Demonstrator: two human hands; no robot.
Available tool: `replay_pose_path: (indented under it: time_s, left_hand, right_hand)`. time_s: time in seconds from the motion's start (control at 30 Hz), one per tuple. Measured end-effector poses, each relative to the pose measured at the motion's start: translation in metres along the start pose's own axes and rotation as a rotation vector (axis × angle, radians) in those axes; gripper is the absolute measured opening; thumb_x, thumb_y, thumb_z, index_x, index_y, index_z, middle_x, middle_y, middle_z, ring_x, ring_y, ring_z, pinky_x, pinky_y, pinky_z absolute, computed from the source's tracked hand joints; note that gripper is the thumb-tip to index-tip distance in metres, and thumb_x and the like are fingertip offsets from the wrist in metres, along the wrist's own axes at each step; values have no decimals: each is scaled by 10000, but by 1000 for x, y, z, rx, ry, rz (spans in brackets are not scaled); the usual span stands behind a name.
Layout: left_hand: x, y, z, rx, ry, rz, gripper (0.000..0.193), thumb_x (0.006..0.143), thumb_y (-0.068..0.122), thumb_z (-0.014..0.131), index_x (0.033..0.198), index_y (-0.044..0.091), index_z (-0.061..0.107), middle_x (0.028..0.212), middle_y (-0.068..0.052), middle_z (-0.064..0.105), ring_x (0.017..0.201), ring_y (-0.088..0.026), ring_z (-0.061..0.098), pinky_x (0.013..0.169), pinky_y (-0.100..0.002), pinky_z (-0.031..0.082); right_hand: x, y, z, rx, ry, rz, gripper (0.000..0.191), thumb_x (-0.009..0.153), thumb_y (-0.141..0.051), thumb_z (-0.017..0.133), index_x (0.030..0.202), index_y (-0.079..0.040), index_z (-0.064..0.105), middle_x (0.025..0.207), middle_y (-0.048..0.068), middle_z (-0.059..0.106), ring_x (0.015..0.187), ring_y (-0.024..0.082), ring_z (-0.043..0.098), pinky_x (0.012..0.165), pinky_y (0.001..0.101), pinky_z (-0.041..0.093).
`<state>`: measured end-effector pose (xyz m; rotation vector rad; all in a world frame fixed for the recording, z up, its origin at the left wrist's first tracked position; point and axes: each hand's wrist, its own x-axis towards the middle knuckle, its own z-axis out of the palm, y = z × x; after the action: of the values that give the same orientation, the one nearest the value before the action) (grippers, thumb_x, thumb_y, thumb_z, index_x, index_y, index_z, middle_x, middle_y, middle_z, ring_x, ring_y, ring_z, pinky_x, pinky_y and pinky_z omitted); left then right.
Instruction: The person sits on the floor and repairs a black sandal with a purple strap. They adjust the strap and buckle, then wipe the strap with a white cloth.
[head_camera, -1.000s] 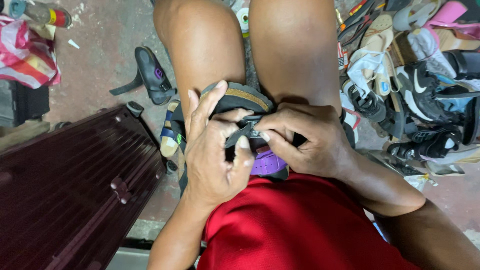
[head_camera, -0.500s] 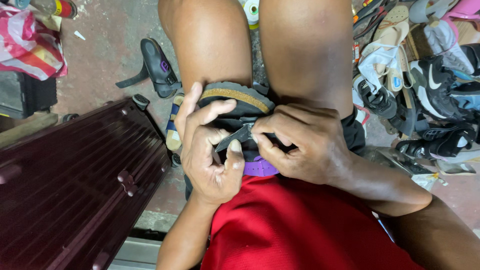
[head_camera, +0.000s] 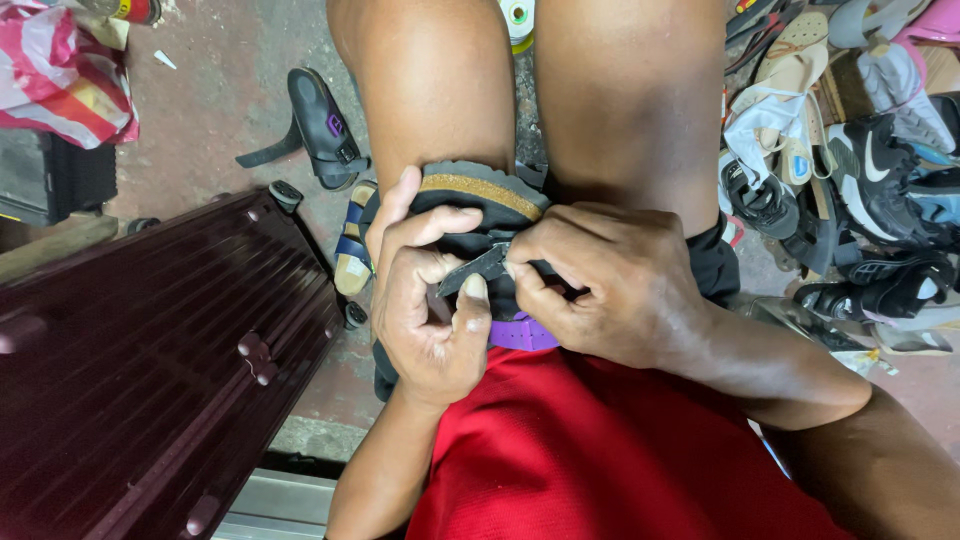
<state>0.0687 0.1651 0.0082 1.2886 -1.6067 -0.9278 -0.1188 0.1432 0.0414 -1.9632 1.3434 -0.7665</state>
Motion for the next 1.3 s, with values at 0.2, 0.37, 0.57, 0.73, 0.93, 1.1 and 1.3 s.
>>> replay_pose_path:
  time_s: [0.2,0.37,0.57,0.73,0.93,1.1,1.3]
  left_hand:
    - [1,0,-3,18,-2,3,166,1036,187,628,978,44,565,1214,-131,683,1452,-391,489,1228,-478,367]
    - [8,5,-14,144,-60,36,166,994,169,672,1007,39,570,1303,-162,621,1439,-441,462,1224,-512,364]
    - [16,13,-13,312,-98,84,191,901,151,701,1032,28,637,1259,-187,570,1412,-491,440,1193,-574,374]
    - [16,10,-17,263,-124,42,98,966,111,669,1012,25,686,1214,-126,647,1431,-444,458,1211,-528,337]
    - [7,1,-15,124,-79,-4,132,992,114,591,990,6,666,1211,-133,657,1472,-454,413,1230,-506,291]
    - [1,-5,-15,55,-30,-28,179,1043,149,563,989,8,659,1253,-137,651,1464,-434,413,1256,-507,290]
    - [-1,-6,-18,50,-30,-10,207,1048,168,556,979,4,663,1258,-143,643,1462,-444,404,1255,-519,279]
  right_hand:
    - [4,-6,2,-49,-10,1,180,784,-50,781,878,-89,633,779,55,639,667,225,643,620,357,514]
    - [8,-3,0,-28,-46,-24,162,831,-51,777,927,-83,650,802,55,661,688,235,656,642,363,525]
    - [11,2,3,1,-89,-29,146,884,-65,769,982,-62,661,830,77,672,736,267,675,686,373,533]
    - [10,-1,5,-45,-72,-58,152,889,-72,770,969,-65,641,846,80,664,758,272,672,704,379,538]
    - [11,-6,8,-94,-72,-63,154,852,-41,757,929,-68,627,795,60,639,704,250,655,651,378,517]
    - [14,-8,8,-98,-86,-93,141,863,-47,758,925,-70,633,799,62,640,698,241,655,632,372,518]
    - [17,-12,8,-83,-95,-104,134,866,-50,749,928,-63,632,801,68,643,695,244,656,615,365,517]
